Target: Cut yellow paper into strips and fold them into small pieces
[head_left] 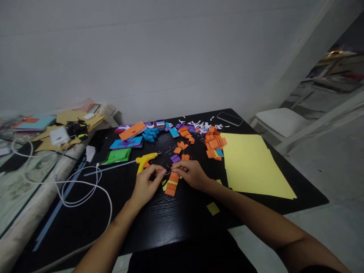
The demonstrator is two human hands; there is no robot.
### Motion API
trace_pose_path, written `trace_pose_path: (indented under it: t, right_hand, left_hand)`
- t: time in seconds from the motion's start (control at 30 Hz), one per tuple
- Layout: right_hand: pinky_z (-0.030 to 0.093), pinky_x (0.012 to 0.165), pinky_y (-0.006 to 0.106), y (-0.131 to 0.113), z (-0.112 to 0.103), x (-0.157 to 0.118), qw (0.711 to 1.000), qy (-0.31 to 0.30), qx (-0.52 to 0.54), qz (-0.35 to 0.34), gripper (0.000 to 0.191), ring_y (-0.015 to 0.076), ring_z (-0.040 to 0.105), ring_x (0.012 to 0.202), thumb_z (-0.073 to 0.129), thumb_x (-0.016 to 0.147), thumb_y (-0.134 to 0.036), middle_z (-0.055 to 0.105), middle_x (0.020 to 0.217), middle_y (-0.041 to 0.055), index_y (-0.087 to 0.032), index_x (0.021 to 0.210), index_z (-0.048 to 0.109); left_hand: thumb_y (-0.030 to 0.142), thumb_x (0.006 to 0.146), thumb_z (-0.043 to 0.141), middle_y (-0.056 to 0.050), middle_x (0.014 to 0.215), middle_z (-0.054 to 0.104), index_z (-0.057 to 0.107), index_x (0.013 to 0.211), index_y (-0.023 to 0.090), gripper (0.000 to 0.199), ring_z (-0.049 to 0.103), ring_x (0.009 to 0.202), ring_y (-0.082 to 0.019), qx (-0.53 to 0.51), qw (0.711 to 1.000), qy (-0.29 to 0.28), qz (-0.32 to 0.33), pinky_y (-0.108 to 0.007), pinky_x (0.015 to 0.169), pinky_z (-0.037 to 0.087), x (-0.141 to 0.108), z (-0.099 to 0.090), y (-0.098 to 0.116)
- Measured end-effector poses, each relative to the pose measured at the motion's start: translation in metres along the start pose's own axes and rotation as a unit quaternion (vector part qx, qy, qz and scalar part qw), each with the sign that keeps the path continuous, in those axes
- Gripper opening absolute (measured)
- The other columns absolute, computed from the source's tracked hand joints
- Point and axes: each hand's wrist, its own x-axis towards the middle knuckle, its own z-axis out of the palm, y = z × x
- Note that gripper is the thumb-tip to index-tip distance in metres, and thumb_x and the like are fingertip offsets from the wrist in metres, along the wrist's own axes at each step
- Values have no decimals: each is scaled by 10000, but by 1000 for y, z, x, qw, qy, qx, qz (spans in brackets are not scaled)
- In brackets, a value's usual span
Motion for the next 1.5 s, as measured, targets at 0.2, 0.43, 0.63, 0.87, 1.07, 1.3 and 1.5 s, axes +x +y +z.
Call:
trace_pose_path:
  t: [0.2, 0.43, 0.63, 0.87, 1.07, 1.3, 1.5]
  right_hand:
    - [486, 643, 236, 0, -1, 0, 999, 27, 28, 28, 60, 148, 676, 690, 699, 841, -187, 763, 808, 19, -198, 853, 757]
    - [508, 646, 246, 5, -1, 1, 996, 47, 56, 56, 120, 152, 669, 699, 781, 757, -216, 739, 795, 17, -187, 864, 735]
    - [469, 567, 222, 9, 1, 2, 994, 40, 79, 66, 139, 127, 608, 611, 781, 751, -267, 663, 676, -10, -175, 821, 704]
    - [535, 705, 266, 7, 1, 1, 995, 21, 74, 59, 75, 165, 701, 745, 680, 835, -216, 755, 835, 24, -204, 881, 739]
    - [541, 684, 270, 8, 3, 0, 993, 17, 98, 57, 172, 157, 700, 730, 531, 914, -192, 726, 814, 38, -181, 1025, 662]
    - [514, 629, 246, 5, 2, 0, 995, 16, 70, 63, 126, 132, 649, 606, 540, 930, -226, 658, 648, -19, -188, 1009, 630]
    - [550, 717, 264, 9, 3, 0, 999, 29, 33, 23, 153, 159, 696, 795, 684, 828, -177, 735, 943, 43, -197, 980, 690]
  left_hand:
    - [276, 884, 635, -46, 888, 681, 687, 952, 211, 107, 622, 846, -197, 41, 995, -64, 62, -300, 779, 469, 0, 3, 0]
    - [281, 916, 596, -62, 983, 670, 652, 1008, 212, 128, 605, 938, -212, 81, 985, -120, 91, -326, 834, 467, -1, 4, 3]
    - [275, 932, 581, -44, 942, 663, 645, 985, 214, 104, 594, 901, -198, 87, 985, -116, 96, -330, 802, 468, -2, 5, -1]
    - [255, 945, 560, -33, 916, 663, 638, 942, 215, 88, 591, 881, -189, 91, 983, -124, 101, -332, 799, 459, -1, 5, -3]
    - [245, 944, 554, -28, 881, 662, 638, 895, 208, 104, 595, 865, -187, 88, 985, -118, 90, -328, 803, 461, -1, 6, -2]
    - [243, 942, 548, -30, 877, 669, 645, 893, 211, 114, 606, 866, -192, 90, 985, -118, 90, -325, 797, 469, -1, 7, -3]
    - [240, 941, 553, -30, 875, 669, 640, 884, 209, 108, 602, 859, -189, 87, 985, -118, 87, -326, 795, 468, -1, 7, -4]
